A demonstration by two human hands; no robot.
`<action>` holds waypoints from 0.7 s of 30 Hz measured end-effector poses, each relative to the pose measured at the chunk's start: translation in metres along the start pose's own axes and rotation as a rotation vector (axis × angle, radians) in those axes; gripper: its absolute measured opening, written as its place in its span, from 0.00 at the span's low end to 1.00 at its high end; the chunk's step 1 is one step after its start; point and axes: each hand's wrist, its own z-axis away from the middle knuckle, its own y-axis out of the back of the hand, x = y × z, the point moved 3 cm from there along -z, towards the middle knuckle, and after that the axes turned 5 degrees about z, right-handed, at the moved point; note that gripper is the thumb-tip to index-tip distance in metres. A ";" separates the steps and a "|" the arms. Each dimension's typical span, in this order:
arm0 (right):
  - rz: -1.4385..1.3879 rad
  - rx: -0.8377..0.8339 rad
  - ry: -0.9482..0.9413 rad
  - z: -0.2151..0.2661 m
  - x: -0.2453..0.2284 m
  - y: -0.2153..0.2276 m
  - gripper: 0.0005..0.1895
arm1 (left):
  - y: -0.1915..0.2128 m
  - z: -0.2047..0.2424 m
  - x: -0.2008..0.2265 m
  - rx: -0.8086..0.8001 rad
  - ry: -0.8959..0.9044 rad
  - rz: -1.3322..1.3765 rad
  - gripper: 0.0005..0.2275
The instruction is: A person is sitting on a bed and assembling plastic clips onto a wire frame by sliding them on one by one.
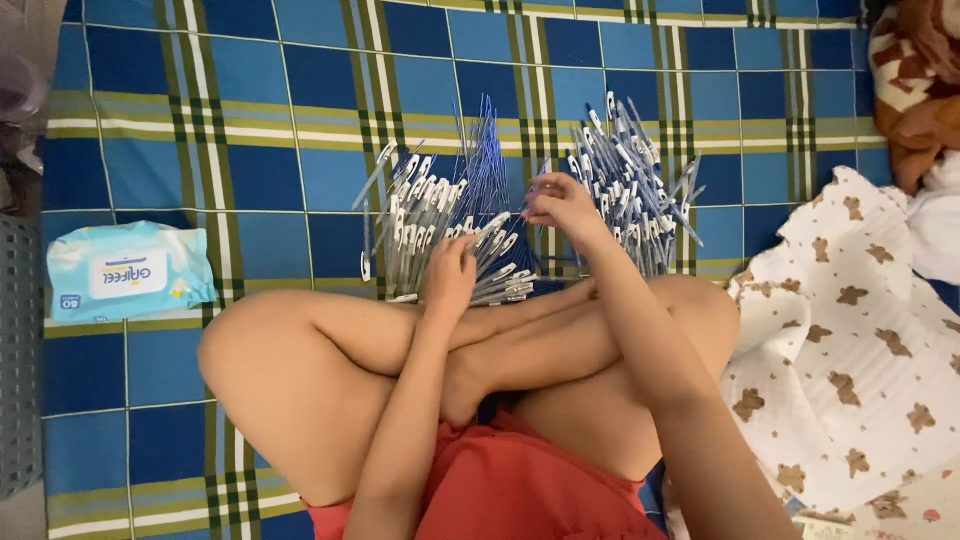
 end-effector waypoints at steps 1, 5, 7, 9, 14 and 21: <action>0.000 0.001 -0.002 0.004 0.000 0.002 0.27 | -0.004 -0.001 -0.005 -0.002 0.001 0.000 0.13; -0.078 0.074 0.035 0.018 0.005 0.004 0.26 | -0.014 -0.002 -0.016 -0.023 -0.052 0.109 0.13; -0.119 0.091 0.039 0.025 0.005 0.000 0.26 | -0.015 -0.003 -0.017 -0.028 -0.061 0.140 0.13; -0.109 0.125 0.077 0.033 0.001 -0.005 0.23 | -0.015 -0.002 -0.020 -0.038 -0.047 0.174 0.14; -0.183 0.137 0.072 0.026 0.012 -0.002 0.18 | -0.010 0.002 -0.011 -0.053 -0.027 0.230 0.14; -0.105 0.093 0.086 0.029 0.013 -0.006 0.09 | -0.006 0.005 0.000 -0.065 0.020 0.255 0.15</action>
